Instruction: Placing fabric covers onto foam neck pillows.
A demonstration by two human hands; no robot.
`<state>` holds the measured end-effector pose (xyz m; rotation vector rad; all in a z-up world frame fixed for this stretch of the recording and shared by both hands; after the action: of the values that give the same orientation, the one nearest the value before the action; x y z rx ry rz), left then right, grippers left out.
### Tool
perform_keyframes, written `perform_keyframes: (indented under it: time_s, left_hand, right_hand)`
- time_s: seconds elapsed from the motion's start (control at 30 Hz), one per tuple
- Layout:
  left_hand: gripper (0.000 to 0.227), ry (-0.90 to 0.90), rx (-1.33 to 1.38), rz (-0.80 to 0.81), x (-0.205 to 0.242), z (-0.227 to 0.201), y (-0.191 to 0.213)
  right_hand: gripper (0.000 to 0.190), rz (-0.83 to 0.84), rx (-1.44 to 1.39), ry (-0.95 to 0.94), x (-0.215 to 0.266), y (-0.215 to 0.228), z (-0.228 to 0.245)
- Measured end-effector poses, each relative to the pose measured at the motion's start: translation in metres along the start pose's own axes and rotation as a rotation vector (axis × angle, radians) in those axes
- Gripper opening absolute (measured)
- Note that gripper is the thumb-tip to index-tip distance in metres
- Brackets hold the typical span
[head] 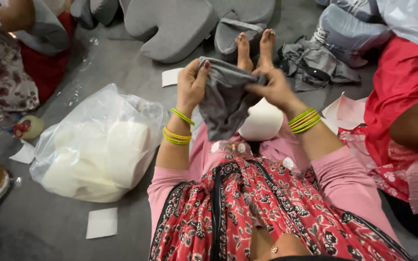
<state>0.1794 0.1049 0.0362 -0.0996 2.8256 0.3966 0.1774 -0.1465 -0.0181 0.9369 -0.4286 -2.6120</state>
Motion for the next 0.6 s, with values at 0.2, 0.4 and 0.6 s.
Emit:
perform_keyframes:
  time_s: [0.2,0.4,0.6]
  left_hand:
    - [0.024,-0.058,-0.099,-0.096,0.002,-0.018,0.025]
    - [0.031,-0.205,0.736,0.295,0.003,-0.010,0.033]
    - [0.028,0.013,0.438,0.374,0.001,0.029,-0.048]
  right_hand:
    - [0.025,-0.135,-0.002,-0.008,-0.031,0.045,0.064]
    - [0.029,-0.177,0.009,0.453,-0.045,0.060,0.128]
    - [0.033,-0.138,-0.386,0.471,-0.042,0.058,0.148]
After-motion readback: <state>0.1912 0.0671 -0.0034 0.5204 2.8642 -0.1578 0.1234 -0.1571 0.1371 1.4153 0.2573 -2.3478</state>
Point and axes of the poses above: each hand's wrist, its own x-axis away from the middle knuckle, its own y-axis out of the back of the hand, z = x × y, the point moved 9 cm from there along -x, towards the middle knuckle, and after that the axes turned 15 degrees about y, right-handed, at the moved point
